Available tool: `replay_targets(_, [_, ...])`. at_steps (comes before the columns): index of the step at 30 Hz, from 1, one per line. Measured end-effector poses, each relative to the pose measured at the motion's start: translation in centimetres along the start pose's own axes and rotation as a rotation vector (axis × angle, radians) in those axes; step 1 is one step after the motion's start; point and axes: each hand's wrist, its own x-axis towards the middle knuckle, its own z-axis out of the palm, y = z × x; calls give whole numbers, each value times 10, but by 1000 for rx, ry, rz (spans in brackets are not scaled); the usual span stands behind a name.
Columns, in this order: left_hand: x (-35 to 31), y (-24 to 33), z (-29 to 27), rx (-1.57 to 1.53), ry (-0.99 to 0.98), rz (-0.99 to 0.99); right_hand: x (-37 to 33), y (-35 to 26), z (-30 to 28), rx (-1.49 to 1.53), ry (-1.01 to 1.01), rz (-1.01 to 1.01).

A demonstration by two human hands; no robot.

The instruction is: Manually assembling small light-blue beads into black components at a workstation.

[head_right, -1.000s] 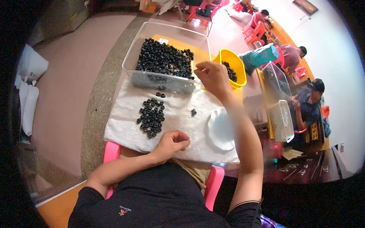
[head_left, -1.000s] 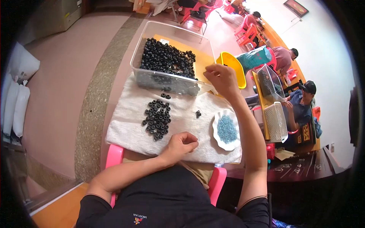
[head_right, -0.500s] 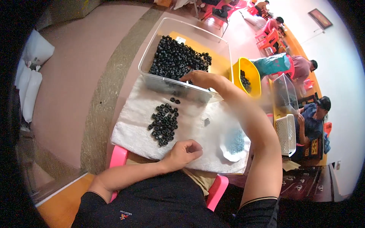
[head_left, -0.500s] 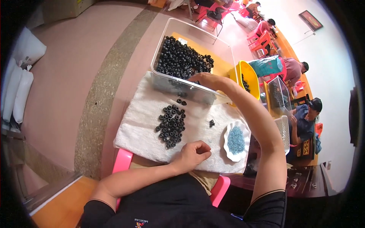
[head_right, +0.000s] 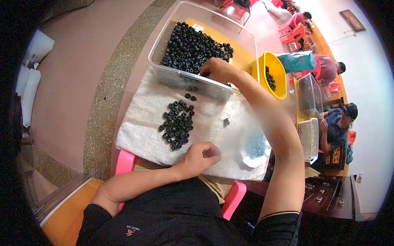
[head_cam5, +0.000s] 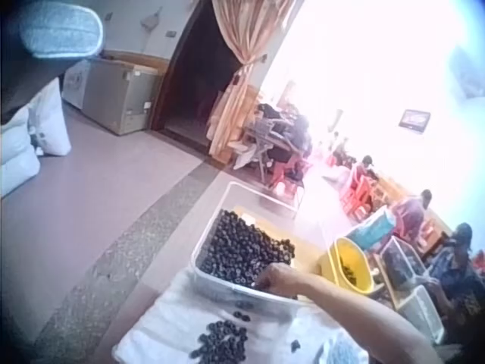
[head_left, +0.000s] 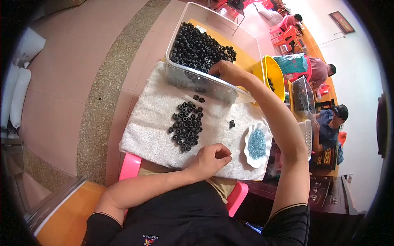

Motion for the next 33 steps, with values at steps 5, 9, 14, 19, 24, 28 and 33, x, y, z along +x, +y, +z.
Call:
replay_targets(5, [1, -5, 0, -15, -17, -19, -5, -9, -4, -50, 79, -26])
replay_targets(9, [2, -4, 1, -10, -20, -19, -12, 3, -2, -62, 140, 4])
replay_targets(14, [3, -10, 0, -3, -16, -14, -23, -20, -17, -117, 131, 215])
replay_targets(19, [3, -9, 0, -30, -27, 4, -37, -4, -11, -115, 224, 151])
replay_targets(24, [6, -14, -2, -90, -47, -27, -52, -19, -19, -106, 265, 192])
replay_targets(28, [8, -14, -5, -54, -49, 2, -72, -20, -20, -77, 393, 303])
replay_targets(33, [11, -8, -6, -280, -46, -62, -118, -52, -11, 30, 862, 141])
